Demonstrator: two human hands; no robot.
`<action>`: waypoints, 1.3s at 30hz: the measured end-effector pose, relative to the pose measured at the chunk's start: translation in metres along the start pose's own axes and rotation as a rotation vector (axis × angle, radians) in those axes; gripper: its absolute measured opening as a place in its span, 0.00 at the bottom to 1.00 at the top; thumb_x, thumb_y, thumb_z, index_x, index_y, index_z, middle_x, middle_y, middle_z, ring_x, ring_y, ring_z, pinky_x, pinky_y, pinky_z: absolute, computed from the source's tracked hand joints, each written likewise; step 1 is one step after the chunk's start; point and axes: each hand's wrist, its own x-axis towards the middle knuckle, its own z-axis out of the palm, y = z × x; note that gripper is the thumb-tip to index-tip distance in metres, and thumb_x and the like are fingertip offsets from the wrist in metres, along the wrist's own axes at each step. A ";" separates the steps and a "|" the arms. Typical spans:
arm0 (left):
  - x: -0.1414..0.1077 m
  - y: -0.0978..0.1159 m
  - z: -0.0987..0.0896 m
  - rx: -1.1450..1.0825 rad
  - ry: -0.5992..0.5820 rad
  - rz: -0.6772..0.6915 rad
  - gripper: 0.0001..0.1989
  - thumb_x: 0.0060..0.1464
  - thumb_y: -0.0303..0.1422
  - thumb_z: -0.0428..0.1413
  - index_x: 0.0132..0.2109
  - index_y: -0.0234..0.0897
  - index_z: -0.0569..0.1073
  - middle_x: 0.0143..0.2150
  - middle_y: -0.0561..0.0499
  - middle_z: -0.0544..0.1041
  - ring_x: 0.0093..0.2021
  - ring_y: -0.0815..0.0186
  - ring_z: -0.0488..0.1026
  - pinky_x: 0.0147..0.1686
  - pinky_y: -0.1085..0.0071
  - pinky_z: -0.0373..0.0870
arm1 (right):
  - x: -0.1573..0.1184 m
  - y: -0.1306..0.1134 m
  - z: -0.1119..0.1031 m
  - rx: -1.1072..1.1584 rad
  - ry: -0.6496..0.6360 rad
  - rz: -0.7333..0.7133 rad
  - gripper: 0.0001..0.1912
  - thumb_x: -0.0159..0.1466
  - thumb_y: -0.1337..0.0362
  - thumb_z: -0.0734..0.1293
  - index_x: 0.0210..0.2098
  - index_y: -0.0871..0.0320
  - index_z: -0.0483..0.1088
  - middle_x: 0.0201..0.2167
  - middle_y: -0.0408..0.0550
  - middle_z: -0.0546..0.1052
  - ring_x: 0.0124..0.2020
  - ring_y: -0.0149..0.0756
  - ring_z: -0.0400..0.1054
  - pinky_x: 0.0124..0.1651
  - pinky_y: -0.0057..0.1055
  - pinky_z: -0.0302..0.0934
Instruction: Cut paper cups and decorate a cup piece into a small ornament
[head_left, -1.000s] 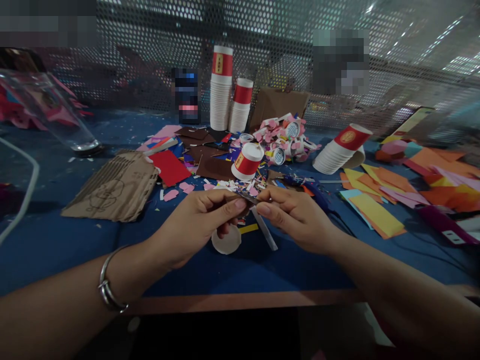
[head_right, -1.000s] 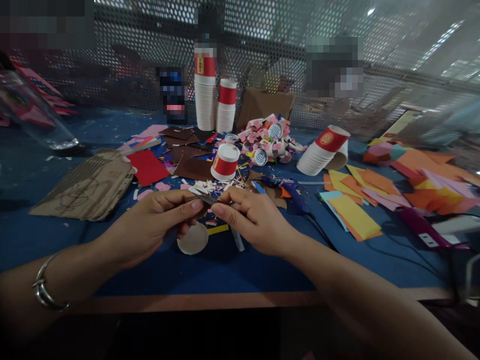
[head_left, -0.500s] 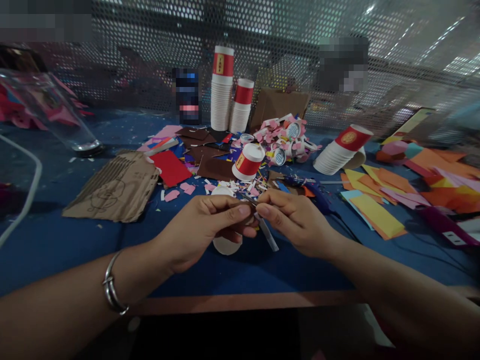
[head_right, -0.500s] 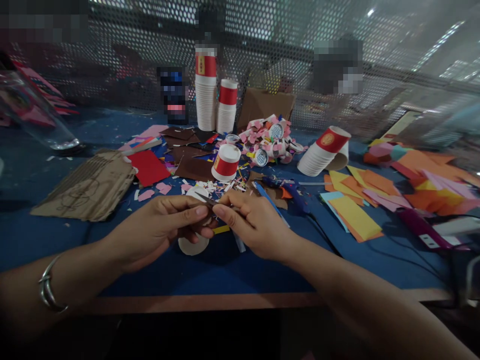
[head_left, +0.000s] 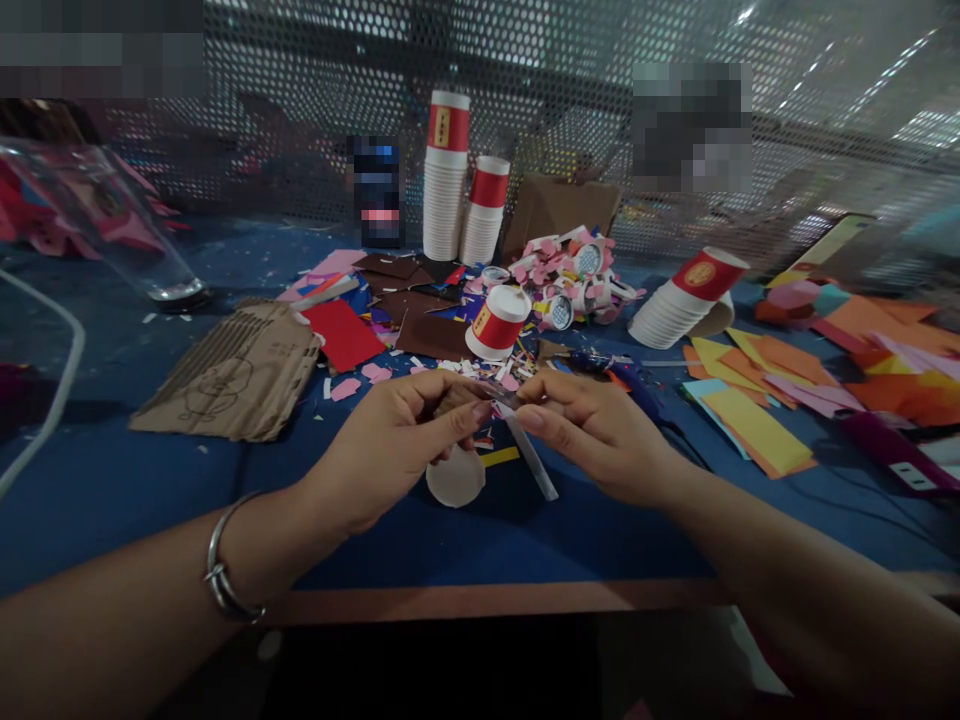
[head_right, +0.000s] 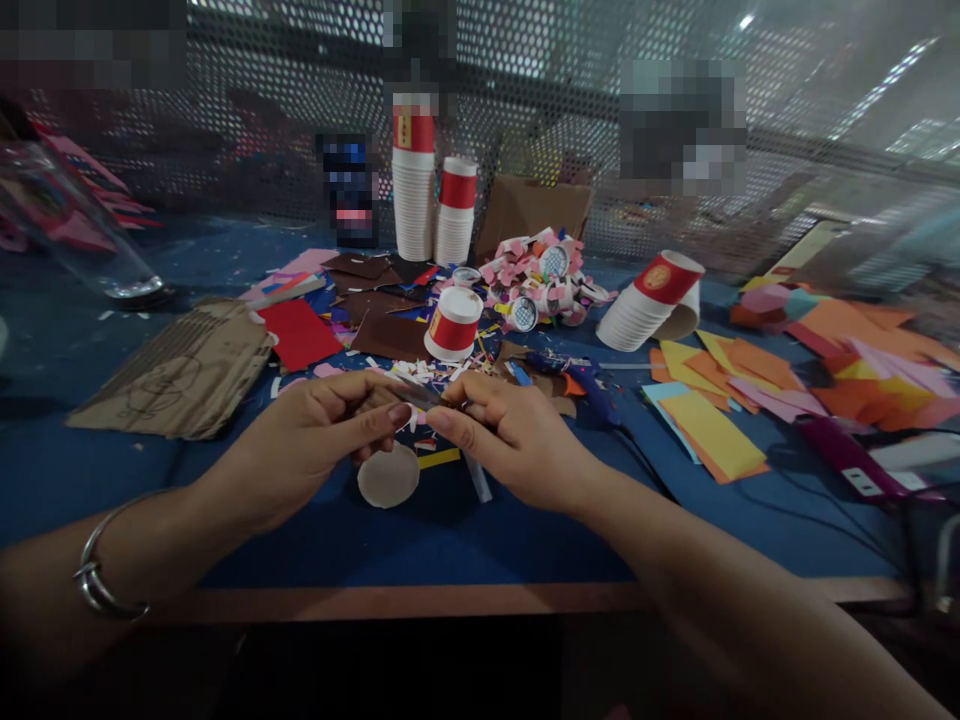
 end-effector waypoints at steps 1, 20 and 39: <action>0.000 0.000 0.000 0.004 0.008 0.016 0.17 0.50 0.35 0.73 0.43 0.34 0.78 0.26 0.58 0.76 0.26 0.74 0.69 0.27 0.79 0.65 | 0.000 -0.001 0.000 -0.005 -0.010 -0.017 0.24 0.76 0.44 0.61 0.35 0.57 0.70 0.27 0.41 0.71 0.29 0.31 0.64 0.33 0.30 0.55; -0.003 0.000 -0.002 0.157 -0.096 -0.100 0.19 0.47 0.41 0.71 0.23 0.34 0.74 0.23 0.55 0.70 0.26 0.72 0.61 0.27 0.73 0.55 | -0.002 -0.001 -0.001 -0.041 -0.119 -0.066 0.21 0.77 0.48 0.62 0.38 0.58 0.73 0.30 0.42 0.74 0.28 0.28 0.64 0.32 0.27 0.56; -0.006 0.003 -0.005 0.315 -0.107 0.061 0.18 0.64 0.42 0.58 0.28 0.36 0.75 0.24 0.55 0.69 0.26 0.70 0.63 0.27 0.72 0.59 | -0.002 -0.003 -0.001 -0.003 -0.050 -0.053 0.23 0.77 0.47 0.60 0.33 0.57 0.69 0.26 0.40 0.69 0.26 0.28 0.62 0.30 0.28 0.54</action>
